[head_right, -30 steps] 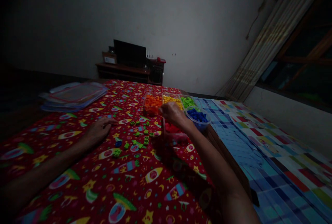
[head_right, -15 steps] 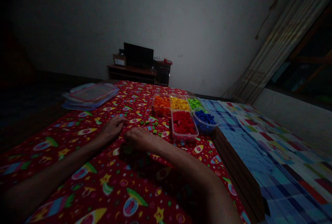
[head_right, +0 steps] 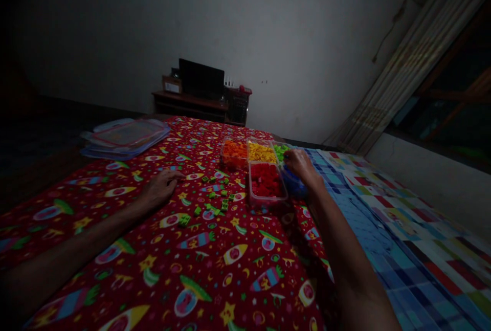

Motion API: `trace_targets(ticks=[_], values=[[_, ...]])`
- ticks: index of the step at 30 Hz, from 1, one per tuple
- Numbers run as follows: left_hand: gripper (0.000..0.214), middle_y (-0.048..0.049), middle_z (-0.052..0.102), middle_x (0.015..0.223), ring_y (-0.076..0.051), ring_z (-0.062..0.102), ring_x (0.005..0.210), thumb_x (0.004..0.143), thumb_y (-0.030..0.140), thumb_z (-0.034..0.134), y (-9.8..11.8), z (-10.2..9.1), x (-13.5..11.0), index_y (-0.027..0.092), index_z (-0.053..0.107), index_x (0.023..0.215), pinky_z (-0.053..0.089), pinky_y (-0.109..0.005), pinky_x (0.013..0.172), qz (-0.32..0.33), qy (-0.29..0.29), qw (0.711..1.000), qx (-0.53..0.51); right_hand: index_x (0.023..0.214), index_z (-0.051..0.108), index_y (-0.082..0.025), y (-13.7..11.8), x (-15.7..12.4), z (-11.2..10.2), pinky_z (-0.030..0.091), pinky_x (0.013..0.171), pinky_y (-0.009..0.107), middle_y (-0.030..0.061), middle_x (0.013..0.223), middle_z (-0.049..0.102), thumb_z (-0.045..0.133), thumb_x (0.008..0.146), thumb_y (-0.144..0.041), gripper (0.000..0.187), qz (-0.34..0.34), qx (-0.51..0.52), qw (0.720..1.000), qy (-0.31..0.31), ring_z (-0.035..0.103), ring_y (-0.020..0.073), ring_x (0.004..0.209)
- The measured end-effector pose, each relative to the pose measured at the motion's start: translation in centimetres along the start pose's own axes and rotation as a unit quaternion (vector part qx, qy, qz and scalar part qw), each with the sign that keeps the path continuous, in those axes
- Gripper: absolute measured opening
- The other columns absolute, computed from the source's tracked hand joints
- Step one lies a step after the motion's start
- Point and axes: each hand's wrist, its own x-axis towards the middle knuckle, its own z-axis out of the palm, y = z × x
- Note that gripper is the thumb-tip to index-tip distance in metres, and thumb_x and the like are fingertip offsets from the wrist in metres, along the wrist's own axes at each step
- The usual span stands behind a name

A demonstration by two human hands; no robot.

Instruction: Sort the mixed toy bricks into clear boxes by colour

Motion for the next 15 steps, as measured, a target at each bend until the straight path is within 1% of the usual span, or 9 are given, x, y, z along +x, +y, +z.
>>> trace_targets(ticks=[2,4,5,7,9,10,12,14,15], values=[[0.039,-0.0100,0.065,0.098,-0.023,0.061,0.090,0.078,0.034,0.036,0.2,0.0,0.0,0.016,0.068,0.092,0.050,-0.036,0.084,-0.004,-0.008,1.000,-0.009,0.099,0.070,-0.012,1.1,-0.1,0.3,0.044,0.068,0.027,0.0129,0.090,0.070,0.055,0.077,-0.019,0.028,0.012,0.020,1.000,0.009,0.062,0.0196,0.079],[0.045,-0.0119,0.066,0.102,-0.024,0.061,0.092,0.080,0.042,0.036,0.7,-0.2,0.2,0.015,0.067,0.099,0.050,-0.037,0.085,-0.007,-0.038,0.999,-0.037,0.106,0.067,-0.013,0.2,-0.7,0.9,0.046,0.069,0.028,0.0131,0.097,0.069,0.054,0.079,-0.021,0.031,-0.031,0.088,0.995,0.016,0.062,0.0183,0.080],[0.049,-0.0126,0.066,0.105,-0.025,0.061,0.094,0.080,0.047,0.036,1.1,-0.5,0.3,0.015,0.065,0.103,0.050,-0.037,0.085,-0.005,-0.064,0.996,-0.061,0.109,0.066,-0.013,-0.8,-1.2,1.4,0.047,0.069,0.027,0.0124,0.098,0.068,0.052,0.081,-0.020,0.032,-0.068,0.131,0.989,0.013,0.062,0.0167,0.078],[0.056,-0.0125,0.065,0.113,-0.025,0.061,0.099,0.080,0.056,0.039,2.1,-1.3,0.4,0.016,0.062,0.113,0.051,-0.035,0.084,0.009,-0.130,0.985,-0.115,0.112,0.063,-0.013,-3.7,-2.6,2.7,0.047,0.068,0.026,0.0097,0.093,0.068,0.049,0.085,-0.021,0.032,-0.149,0.213,0.966,-0.016,0.061,0.0142,0.072],[0.061,-0.0113,0.064,0.119,-0.026,0.061,0.102,0.080,0.062,0.042,3.3,-2.5,0.3,0.019,0.059,0.119,0.052,-0.033,0.082,0.031,-0.191,0.971,-0.142,0.112,0.062,-0.014,-6.9,-4.5,4.3,0.046,0.070,0.027,0.0082,0.090,0.067,0.047,0.087,-0.020,0.030,-0.225,0.244,0.943,-0.037,0.060,0.0143,0.075],[0.062,-0.0106,0.064,0.120,-0.026,0.061,0.103,0.079,0.063,0.044,3.9,-3.2,0.1,0.020,0.058,0.121,0.052,-0.033,0.081,0.043,-0.216,0.966,-0.135,0.115,0.060,-0.014,-8.3,-5.5,5.2,0.046,0.073,0.028,0.0095,0.095,0.066,0.046,0.089,-0.021,0.030,-0.250,0.239,0.937,-0.040,0.060,0.0155,0.080],[0.061,-0.0088,0.064,0.119,-0.025,0.062,0.100,0.078,0.064,0.048,4.9,-4.4,-0.9,0.024,0.058,0.123,0.052,-0.032,0.080,0.077,-0.257,0.960,-0.086,0.122,0.054,-0.014,-10.8,-7.2,6.8,0.045,0.085,0.034,0.0146,0.111,0.061,0.047,0.090,-0.024,0.034,-0.284,0.199,0.938,-0.022,0.056,0.0199,0.098],[0.060,-0.0070,0.064,0.117,-0.024,0.063,0.098,0.078,0.063,0.050,5.6,-4.9,-2.6,0.029,0.053,0.128,0.051,-0.029,0.078,0.128,-0.294,0.947,-0.026,0.121,0.054,-0.012,-12.6,-8.4,7.9,0.046,0.086,0.039,0.0176,0.109,0.060,0.048,0.091,-0.026,0.034,-0.278,0.134,0.951,-0.030,0.054,0.0238,0.101],[0.060,-0.0066,0.065,0.115,-0.023,0.064,0.095,0.079,0.062,0.051,5.8,-4.9,-3.6,0.031,0.051,0.131,0.051,-0.028,0.076,0.148,-0.300,0.942,0.002,0.118,0.054,-0.010,-13.3,-8.8,8.2,0.047,0.083,0.041,0.0183,0.104,0.060,0.047,0.091,-0.028,0.033,-0.264,0.102,0.958,-0.041,0.053,0.0253,0.099]])
